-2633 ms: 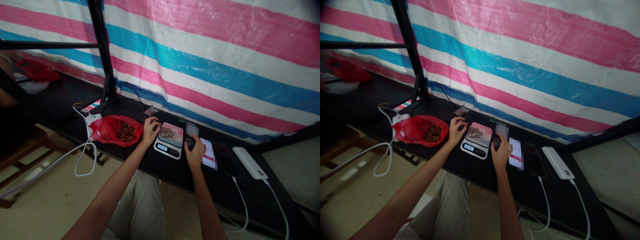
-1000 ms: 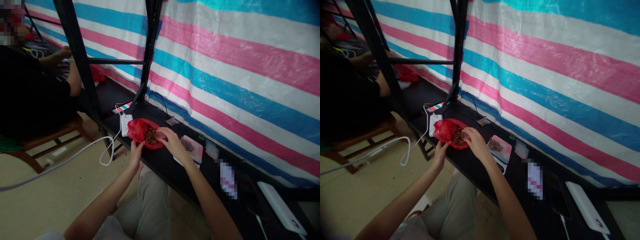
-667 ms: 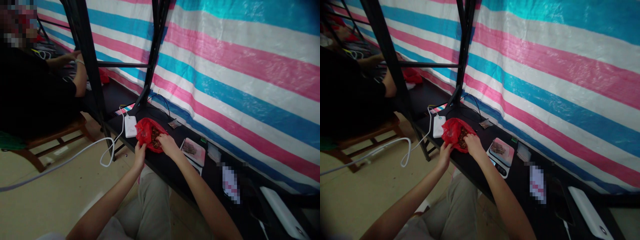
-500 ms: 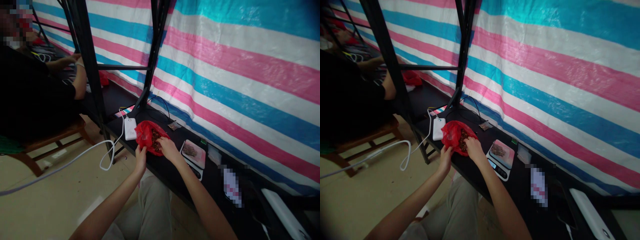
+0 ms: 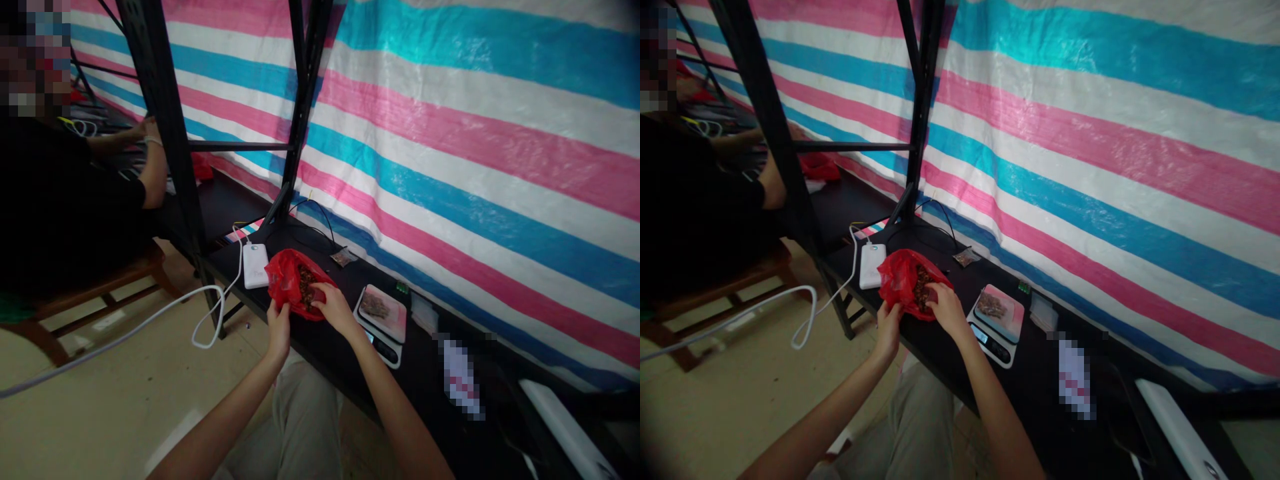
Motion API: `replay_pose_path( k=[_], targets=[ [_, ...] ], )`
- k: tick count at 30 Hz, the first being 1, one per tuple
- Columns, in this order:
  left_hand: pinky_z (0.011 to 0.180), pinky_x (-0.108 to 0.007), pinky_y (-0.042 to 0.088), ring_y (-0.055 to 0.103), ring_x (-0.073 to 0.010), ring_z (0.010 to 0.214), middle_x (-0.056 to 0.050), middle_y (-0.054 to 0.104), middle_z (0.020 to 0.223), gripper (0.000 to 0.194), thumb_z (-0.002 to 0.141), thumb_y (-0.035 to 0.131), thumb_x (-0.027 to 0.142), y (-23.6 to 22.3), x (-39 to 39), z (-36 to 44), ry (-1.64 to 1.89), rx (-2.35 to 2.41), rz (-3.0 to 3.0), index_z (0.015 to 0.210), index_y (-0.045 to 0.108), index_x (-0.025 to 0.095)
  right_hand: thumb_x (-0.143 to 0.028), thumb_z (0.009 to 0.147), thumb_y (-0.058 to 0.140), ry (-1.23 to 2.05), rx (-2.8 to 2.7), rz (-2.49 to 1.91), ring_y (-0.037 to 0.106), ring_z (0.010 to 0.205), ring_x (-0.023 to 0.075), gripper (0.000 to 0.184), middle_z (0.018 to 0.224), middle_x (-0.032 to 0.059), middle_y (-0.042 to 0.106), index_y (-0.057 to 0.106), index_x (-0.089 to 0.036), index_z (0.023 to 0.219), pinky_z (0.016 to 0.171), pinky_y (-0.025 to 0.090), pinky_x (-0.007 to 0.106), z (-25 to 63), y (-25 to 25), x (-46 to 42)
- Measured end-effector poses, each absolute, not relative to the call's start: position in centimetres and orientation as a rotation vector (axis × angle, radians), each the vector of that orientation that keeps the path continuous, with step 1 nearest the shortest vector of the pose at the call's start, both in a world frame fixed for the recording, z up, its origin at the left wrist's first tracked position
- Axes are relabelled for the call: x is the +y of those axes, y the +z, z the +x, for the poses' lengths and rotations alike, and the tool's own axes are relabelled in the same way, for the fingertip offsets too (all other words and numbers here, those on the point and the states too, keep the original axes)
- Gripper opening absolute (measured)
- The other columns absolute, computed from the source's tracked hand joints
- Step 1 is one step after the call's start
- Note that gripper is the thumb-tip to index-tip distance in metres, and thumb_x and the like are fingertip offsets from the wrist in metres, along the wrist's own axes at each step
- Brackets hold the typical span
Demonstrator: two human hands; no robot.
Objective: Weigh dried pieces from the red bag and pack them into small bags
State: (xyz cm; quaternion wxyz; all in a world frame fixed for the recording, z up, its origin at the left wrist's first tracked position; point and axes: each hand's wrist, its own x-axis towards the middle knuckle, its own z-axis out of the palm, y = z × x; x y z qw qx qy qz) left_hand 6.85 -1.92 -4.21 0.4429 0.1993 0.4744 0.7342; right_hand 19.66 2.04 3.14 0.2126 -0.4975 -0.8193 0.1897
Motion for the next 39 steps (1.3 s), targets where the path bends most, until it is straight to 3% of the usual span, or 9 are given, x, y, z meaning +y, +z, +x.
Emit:
replay_pose_path(
  k=[12,16,18,21,24,26,30,35,39],
  targets=[
    [0.08,-0.028,0.043,0.055,-0.0157,0.081,-0.001,0.06,0.081,0.019,0.069,0.051,0.022,-3.6,-1.9,6.8,1.831,1.328,0.69,0.086,0.058,0.016,-0.009,0.068,0.064,0.49,-2.282,-1.308,0.057,0.101,0.0198,0.042,0.107,0.0062,0.062,0.06,-0.02,0.109,0.092,0.041,0.033,19.0,3.1,2.0],
    [0.092,-0.034,0.038,0.052,-0.019,0.097,-0.005,0.057,0.097,0.026,0.072,0.05,0.023,-3.9,-2.3,6.5,1.827,1.476,0.743,0.097,0.054,0.017,-0.012,0.067,0.066,0.667,-2.081,-1.248,0.058,0.1,0.0201,0.041,0.107,0.0065,0.064,0.061,-0.019,0.107,0.092,0.043,0.035,19.2,2.4,2.3],
    [0.101,-0.04,0.03,0.044,-0.0223,0.112,-0.008,0.05,0.114,0.039,0.074,0.051,0.025,-3.5,-3.0,6.5,1.874,1.622,0.813,0.112,0.047,0.018,-0.015,0.068,0.066,0.78,-1.954,-1.178,0.059,0.099,0.0195,0.04,0.108,0.0052,0.064,0.061,-0.021,0.108,0.089,0.045,0.035,19.4,2.2,2.1],
    [0.109,-0.046,0.013,0.02,-0.027,0.132,-0.014,0.024,0.14,0.066,0.076,0.056,0.029,-2.1,-4.7,7.1,1.937,1.832,1.055,0.134,0.025,0.019,-0.023,0.07,0.065,0.894,-1.729,-1.06,0.06,0.098,0.0186,0.042,0.112,0.0047,0.063,0.058,-0.022,0.111,0.088,0.046,0.034,20.2,2.2,1.6],
    [0.11,-0.049,0.006,0.002,-0.0293,0.137,-0.013,0.002,0.148,0.079,0.075,0.059,0.027,-0.3,-6.0,8.3,1.943,1.908,1.394,0.139,0.013,0.022,-0.029,0.071,0.066,0.922,-1.527,-1.012,0.059,0.101,0.0193,0.045,0.113,0.0063,0.062,0.054,-0.022,0.114,0.09,0.045,0.035,22.1,2.6,0.9],
    [0.11,-0.051,0.008,0.002,-0.0299,0.137,-0.01,0.005,0.148,0.069,0.077,0.058,0.023,0.7,-5.9,9.3,1.916,1.819,1.691,0.137,0.023,0.024,-0.032,0.071,0.066,0.899,-1.423,-1.035,0.058,0.103,0.0201,0.047,0.111,0.0074,0.063,0.053,-0.021,0.114,0.091,0.044,0.036,24.1,3.0,0.2],
    [0.108,-0.051,0.018,0.016,-0.0264,0.135,-0.01,0.029,0.14,0.046,0.083,0.05,0.023,2.0,-3.6,12.2,1.548,1.334,2.293,0.127,0.038,0.025,-0.033,0.069,0.068,0.787,-1.283,-1.13,0.058,0.104,0.0218,0.047,0.11,0.0092,0.063,0.051,-0.021,0.111,0.091,0.044,0.039,29.1,3.8,-1.6],
    [0.108,-0.048,0.021,0.025,-0.0269,0.132,-0.017,0.04,0.133,0.065,0.079,0.054,0.042,2.4,1.5,17.3,1.059,0.88,2.643,0.132,0.03,0.013,-0.034,0.065,0.071,0.652,-1.175,-1.24,0.059,0.101,0.0228,0.044,0.104,0.0092,0.065,0.052,-0.02,0.103,0.094,0.042,0.043,35.8,3.4,-3.6],
    [0.107,-0.05,0.016,0.041,-0.0274,0.122,-0.018,0.049,0.125,0.072,0.075,0.055,0.051,2.1,4.5,21.1,0.738,0.828,2.787,0.13,0.034,0.009,-0.035,0.062,0.073,0.584,-1.176,-1.328,0.061,0.096,0.0232,0.044,0.101,0.0091,0.066,0.055,-0.02,0.099,0.091,0.044,0.044,39.8,2.9,-4.4]
  ],
)
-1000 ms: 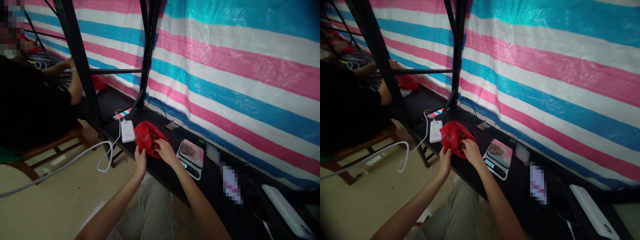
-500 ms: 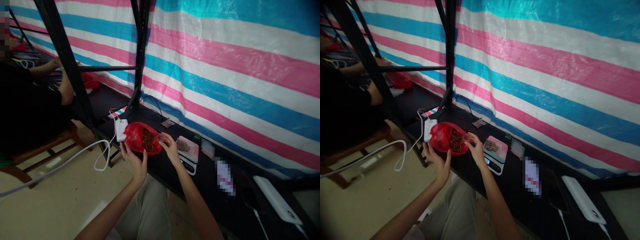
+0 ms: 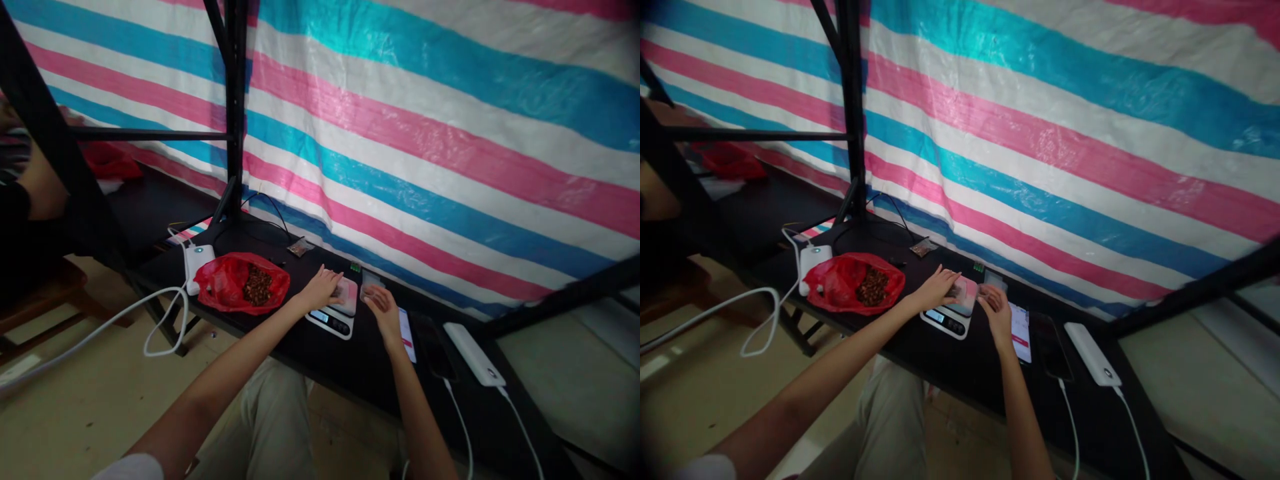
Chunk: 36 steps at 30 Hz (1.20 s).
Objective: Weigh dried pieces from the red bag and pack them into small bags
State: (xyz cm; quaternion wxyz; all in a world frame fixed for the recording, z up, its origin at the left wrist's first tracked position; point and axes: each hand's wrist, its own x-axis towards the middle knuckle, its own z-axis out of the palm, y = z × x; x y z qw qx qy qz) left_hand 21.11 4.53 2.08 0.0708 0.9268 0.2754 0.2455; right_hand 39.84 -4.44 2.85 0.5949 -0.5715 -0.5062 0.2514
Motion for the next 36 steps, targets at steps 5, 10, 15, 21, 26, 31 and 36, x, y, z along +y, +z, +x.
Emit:
replay_pose_path(
  k=[5,10,15,21,26,31,36],
  targets=[
    [0.106,-0.049,0.018,0.048,-0.0256,0.114,-0.016,0.056,0.117,0.071,0.074,0.058,0.047,1.4,6.0,23.2,0.635,0.824,2.782,0.131,0.036,0.01,-0.036,0.063,0.071,0.483,-1.27,-1.4,0.062,0.094,0.0227,0.041,0.1,0.0085,0.066,0.057,-0.02,0.098,0.089,0.045,0.044,41.8,3.0,-4.3],
    [0.095,-0.042,0.035,0.054,-0.0241,0.103,-0.012,0.06,0.109,0.055,0.066,0.069,0.034,1.2,6.1,23.3,0.878,0.689,2.406,0.117,0.055,0.017,-0.034,0.067,0.066,0.377,-1.496,-1.471,0.06,0.096,0.0235,0.038,0.104,0.0088,0.064,0.059,-0.019,0.102,0.087,0.046,0.044,41.6,3.9,-3.2],
    [0.078,-0.03,0.044,0.058,-0.0182,0.086,-0.009,0.062,0.098,0.054,0.059,0.074,0.025,1.8,6.3,23.2,0.939,0.545,1.861,0.111,0.061,0.014,-0.029,0.073,0.061,0.217,-1.793,-1.457,0.056,0.102,0.0238,0.034,0.109,0.0064,0.063,0.06,-0.022,0.106,0.092,0.041,0.044,40.3,6.6,-2.3],
    [0.077,-0.03,0.043,0.058,-0.0166,0.081,-0.007,0.064,0.091,0.047,0.056,0.075,0.023,2.6,6.3,22.9,0.934,0.48,1.555,0.101,0.065,0.012,-0.022,0.079,0.054,0.122,-2.09,-1.403,0.054,0.104,0.0232,0.03,0.11,0.0056,0.061,0.061,-0.025,0.108,0.093,0.04,0.042,39.1,10.2,-1.7],
    [0.082,-0.032,0.042,0.058,-0.0172,0.083,-0.007,0.065,0.092,0.046,0.054,0.076,0.022,2.7,6.3,22.5,0.929,0.474,1.514,0.099,0.066,0.012,-0.017,0.08,0.05,0.119,-2.209,-1.359,0.053,0.106,0.0222,0.032,0.111,0.0062,0.059,0.059,-0.023,0.11,0.095,0.038,0.04,38.7,11.3,-1.2],
    [0.083,-0.032,0.042,0.058,-0.0175,0.087,-0.009,0.064,0.099,0.05,0.058,0.074,0.022,2.4,6.2,22.0,0.948,0.501,1.548,0.106,0.063,0.012,-0.02,0.078,0.054,0.136,-2.112,-1.408,0.054,0.104,0.0229,0.031,0.109,0.0055,0.061,0.06,-0.024,0.108,0.094,0.039,0.041,38.2,10.4,-0.7],
    [0.076,-0.029,0.044,0.056,-0.0161,0.082,-0.007,0.06,0.098,0.053,0.06,0.074,0.025,2.4,6.4,22.0,1.026,0.599,1.811,0.111,0.061,0.015,-0.033,0.074,0.06,0.337,-1.669,-1.471,0.061,0.091,0.0216,0.038,0.107,0.007,0.062,0.055,-0.022,0.11,0.084,0.047,0.04,38.9,7.3,-1.2]
  ],
)
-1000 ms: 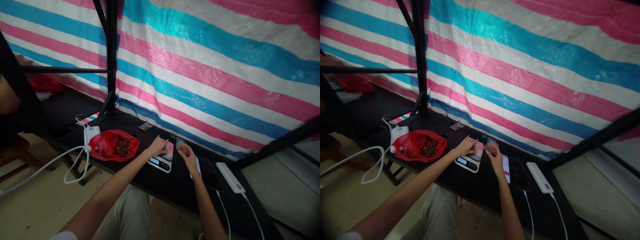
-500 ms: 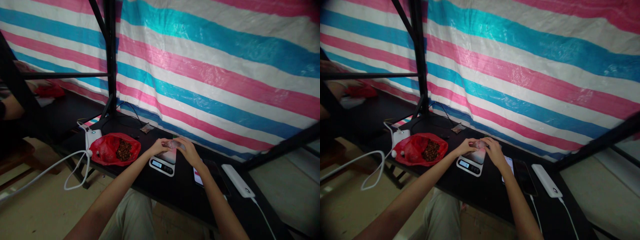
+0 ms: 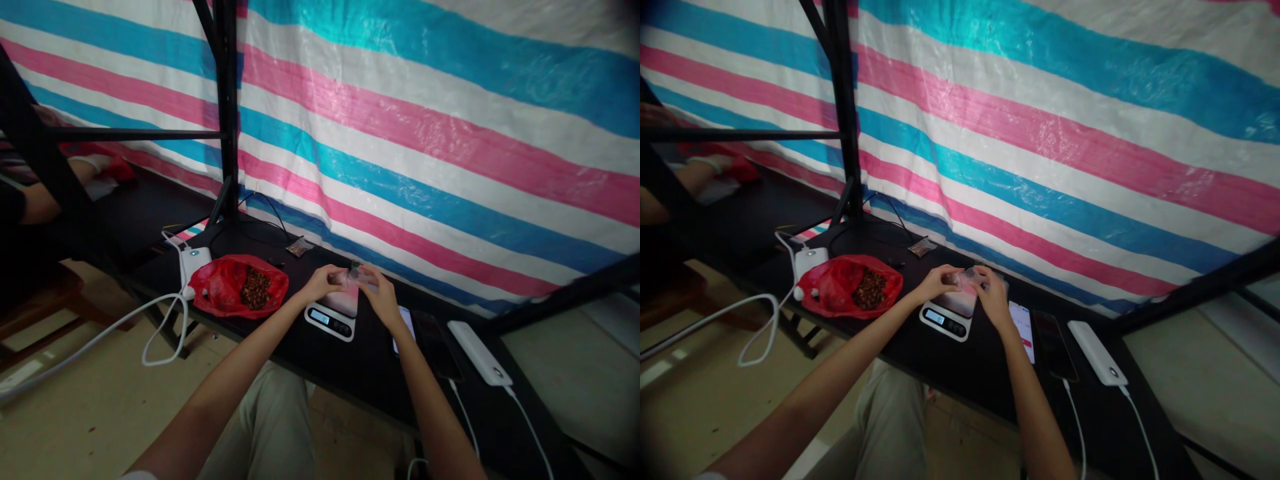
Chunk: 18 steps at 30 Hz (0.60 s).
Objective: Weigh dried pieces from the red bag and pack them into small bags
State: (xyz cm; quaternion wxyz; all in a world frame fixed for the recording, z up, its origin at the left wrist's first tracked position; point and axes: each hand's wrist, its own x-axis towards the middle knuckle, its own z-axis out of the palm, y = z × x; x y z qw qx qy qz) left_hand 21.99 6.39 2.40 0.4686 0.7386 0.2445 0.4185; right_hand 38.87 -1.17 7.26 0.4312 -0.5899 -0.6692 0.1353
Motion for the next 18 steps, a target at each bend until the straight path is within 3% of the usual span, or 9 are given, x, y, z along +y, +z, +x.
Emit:
replay_pose_path(
  k=[4,9,11,14,18],
  targets=[
    [0.085,-0.035,0.041,0.053,-0.0211,0.092,-0.006,0.059,0.099,0.055,0.06,0.074,0.028,1.7,6.6,22.8,0.934,0.681,2.134,0.112,0.06,0.02,-0.041,0.074,0.058,0.312,-1.212,-1.484,0.062,0.088,0.0208,0.055,0.108,0.0102,0.06,0.043,-0.02,0.122,0.08,0.048,0.039,40.3,3.2,-2.5],
    [0.093,-0.04,0.037,0.044,-0.0259,0.11,-0.01,0.045,0.124,0.068,0.056,0.077,0.033,1.0,6.0,22.9,1.092,0.761,2.2,0.119,0.053,0.023,-0.043,0.073,0.055,0.286,-1.058,-1.603,0.061,0.093,0.0226,0.044,0.112,0.0129,0.059,0.053,-0.017,0.109,0.084,0.045,0.04,41.4,-1.4,-4.5],
    [0.095,-0.039,0.036,0.042,-0.0236,0.114,-0.009,0.042,0.125,0.057,0.064,0.071,0.032,1.0,5.7,22.0,1.333,0.829,2.104,0.118,0.052,0.023,-0.041,0.074,0.055,0.269,-1.093,-1.617,0.059,0.098,0.0224,0.041,0.112,0.012,0.059,0.053,-0.017,0.108,0.089,0.042,0.041,41.4,-2.4,-5.0],
    [0.095,-0.036,0.036,0.046,-0.0192,0.108,-0.007,0.05,0.111,0.024,0.079,0.055,0.022,1.1,5.6,20.1,1.673,1.054,1.893,0.103,0.056,0.02,-0.039,0.076,0.053,0.202,-1.152,-1.666,0.056,0.103,0.0223,0.038,0.11,0.0111,0.06,0.053,-0.018,0.107,0.092,0.04,0.041,41.5,-3.0,-5.4],
    [0.086,-0.033,0.041,0.05,-0.0181,0.099,-0.007,0.051,0.098,0.01,0.078,0.052,0.013,0.5,5.7,19.0,1.854,1.259,1.765,0.087,0.054,0.016,-0.036,0.076,0.05,0.144,-1.294,-1.811,0.054,0.102,0.0252,0.037,0.108,0.0127,0.06,0.051,-0.016,0.108,0.09,0.038,0.045,41.5,-3.2,-5.6]
  ],
)
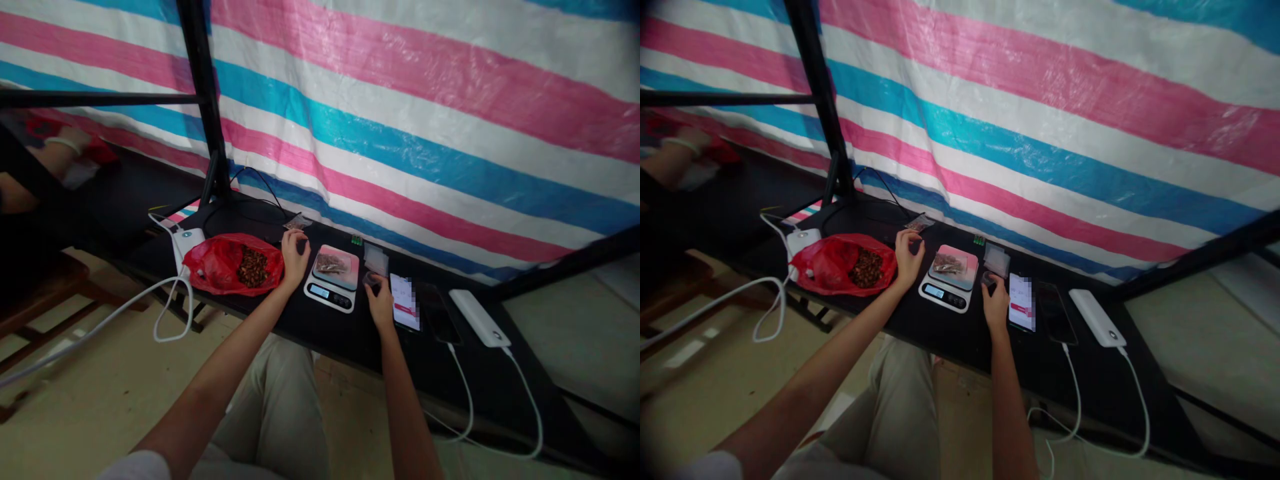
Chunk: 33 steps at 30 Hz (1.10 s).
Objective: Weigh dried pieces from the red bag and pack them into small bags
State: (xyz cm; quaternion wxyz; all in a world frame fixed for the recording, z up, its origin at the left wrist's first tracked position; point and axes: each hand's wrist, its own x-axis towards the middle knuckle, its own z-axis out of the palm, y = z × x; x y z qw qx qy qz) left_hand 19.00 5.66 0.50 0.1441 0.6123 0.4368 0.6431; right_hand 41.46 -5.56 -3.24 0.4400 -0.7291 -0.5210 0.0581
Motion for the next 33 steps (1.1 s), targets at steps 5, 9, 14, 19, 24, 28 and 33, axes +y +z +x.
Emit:
replay_pose_path(
  k=[5,9,14,19,24,28,33],
  targets=[
    [0.083,-0.03,0.042,0.051,-0.016,0.095,-0.006,0.051,0.096,0.007,0.078,0.052,0.013,-0.1,5.3,19.6,1.77,1.147,1.969,0.081,0.056,0.017,-0.033,0.079,0.046,-0.026,-1.43,-1.827,0.044,0.114,0.0259,0.042,0.12,0.013,0.051,0.045,-0.018,0.119,0.095,0.033,0.045,40.9,-2.8,-6.0],
    [0.083,-0.031,0.042,0.05,-0.0164,0.095,-0.006,0.051,0.098,0.005,0.078,0.055,0.016,-0.2,5.2,19.5,1.757,1.156,2.024,0.078,0.06,0.018,-0.034,0.082,0.044,-0.12,-1.395,-1.799,0.038,0.12,0.0249,0.044,0.126,0.0128,0.045,0.042,-0.019,0.123,0.097,0.03,0.045,40.4,-1.9,-6.4],
    [0.08,-0.03,0.043,0.05,-0.0159,0.092,-0.006,0.052,0.099,0.005,0.076,0.057,0.015,-0.5,5.4,19.2,1.796,1.171,2.031,0.075,0.061,0.017,-0.031,0.083,0.042,-0.144,-1.423,-1.836,0.04,0.118,0.0245,0.036,0.124,0.0107,0.048,0.046,-0.02,0.117,0.096,0.028,0.044,39.9,-1.3,-6.6],
    [0.078,-0.03,0.043,0.05,-0.0158,0.09,-0.005,0.053,0.098,0.005,0.076,0.057,0.014,-0.5,5.3,19.2,1.784,1.171,2.056,0.073,0.061,0.017,-0.027,0.083,0.04,-0.178,-1.465,-1.82,0.043,0.114,0.0238,0.029,0.118,0.0093,0.053,0.051,-0.021,0.109,0.094,0.029,0.042,39.6,-1.0,-6.7],
    [0.078,-0.029,0.042,0.05,-0.0157,0.09,-0.005,0.053,0.097,0.006,0.074,0.058,0.011,-0.4,5.2,19.2,1.826,1.134,2.053,0.073,0.06,0.017,-0.025,0.084,0.04,-0.198,-1.482,-1.79,0.046,0.11,0.0226,0.026,0.113,0.0076,0.056,0.055,-0.021,0.104,0.092,0.029,0.04,39.4,-0.9,-6.8],
    [0.081,-0.03,0.042,0.05,-0.0163,0.093,-0.005,0.053,0.095,0.005,0.076,0.057,0.014,-0.3,5.1,19.3,1.807,1.122,2.049,0.075,0.059,0.018,-0.026,0.085,0.04,-0.205,-1.504,-1.764,0.048,0.106,0.0219,0.025,0.11,0.0059,0.058,0.058,-0.021,0.101,0.092,0.029,0.038,38.9,-0.8,-6.6],
    [0.082,-0.03,0.042,0.05,-0.0166,0.093,-0.005,0.053,0.093,0.004,0.08,0.054,0.019,0.1,4.7,19.3,1.787,1.085,2.015,0.082,0.057,0.019,-0.029,0.085,0.041,-0.158,-1.623,-1.758,0.049,0.104,0.0223,0.027,0.11,0.0057,0.06,0.061,-0.022,0.102,0.086,0.03,0.036,38.9,0.5,-4.9]
  ],
)
